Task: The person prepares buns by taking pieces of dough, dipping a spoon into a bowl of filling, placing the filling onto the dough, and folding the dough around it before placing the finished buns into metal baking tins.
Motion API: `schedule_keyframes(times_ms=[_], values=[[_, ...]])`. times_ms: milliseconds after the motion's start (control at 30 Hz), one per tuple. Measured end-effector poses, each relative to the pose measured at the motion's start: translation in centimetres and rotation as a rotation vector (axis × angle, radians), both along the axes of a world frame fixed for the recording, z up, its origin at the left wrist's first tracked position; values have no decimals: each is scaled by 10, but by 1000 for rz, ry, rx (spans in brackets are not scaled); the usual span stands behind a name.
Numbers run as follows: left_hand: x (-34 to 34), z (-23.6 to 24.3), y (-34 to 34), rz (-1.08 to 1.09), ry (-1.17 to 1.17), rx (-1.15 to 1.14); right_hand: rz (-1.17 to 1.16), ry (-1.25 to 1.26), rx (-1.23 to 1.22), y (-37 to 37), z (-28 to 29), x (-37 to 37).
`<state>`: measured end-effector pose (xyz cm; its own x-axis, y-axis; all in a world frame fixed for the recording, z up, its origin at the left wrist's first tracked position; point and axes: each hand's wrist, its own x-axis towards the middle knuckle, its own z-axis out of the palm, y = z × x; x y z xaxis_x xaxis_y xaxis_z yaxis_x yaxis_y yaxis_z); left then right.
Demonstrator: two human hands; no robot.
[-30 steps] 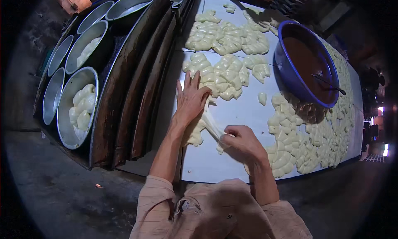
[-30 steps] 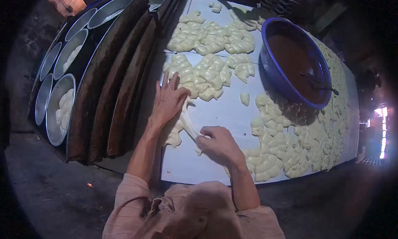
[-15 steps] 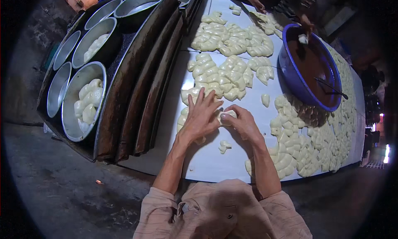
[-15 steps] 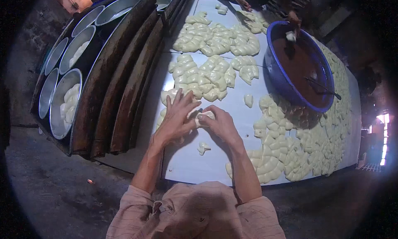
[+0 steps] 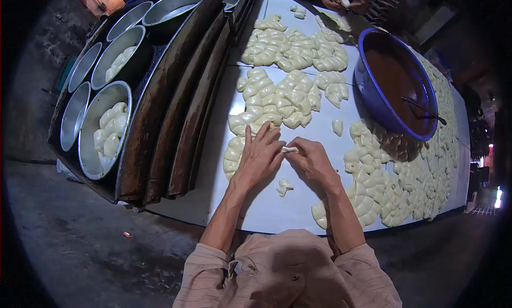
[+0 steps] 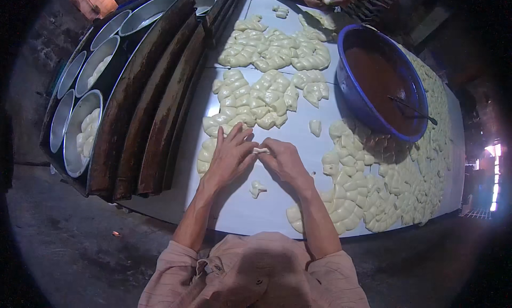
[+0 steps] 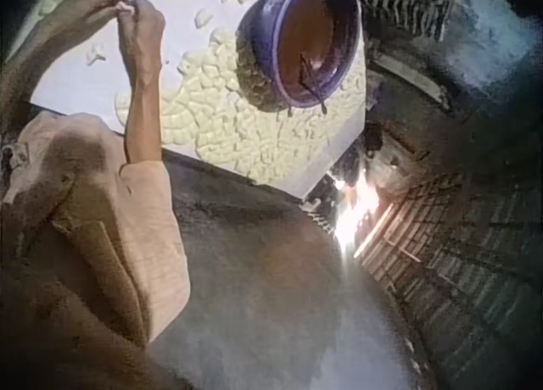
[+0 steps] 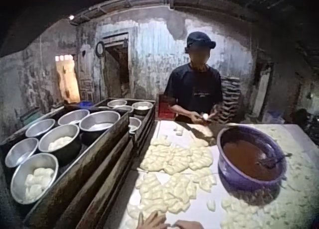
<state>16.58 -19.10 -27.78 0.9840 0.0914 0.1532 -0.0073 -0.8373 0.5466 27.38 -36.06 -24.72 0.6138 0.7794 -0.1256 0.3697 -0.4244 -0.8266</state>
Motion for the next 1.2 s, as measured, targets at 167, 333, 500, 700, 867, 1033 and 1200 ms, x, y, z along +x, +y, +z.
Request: schedule_keyframes(times_ms=[167,333,500,700,867,1033,1200], values=[[2,14,-12,11,-28,20,-128,324,140,-4,3,-6],[6,-1,-18,19,-113,65,-163,444,229,-7,3,-4],[2,-1,-25,61,-102,119,-148,642,179,-16,6,3],[6,-15,-23,98,20,155,-76,964,636,-56,33,14],[21,50,-41,2,24,-145,-253,868,506,-62,21,19],[36,66,-63,160,143,-827,-394,749,469,-68,32,13],[53,69,-97,262,50,-834,-496,-52,431,-79,26,18]])
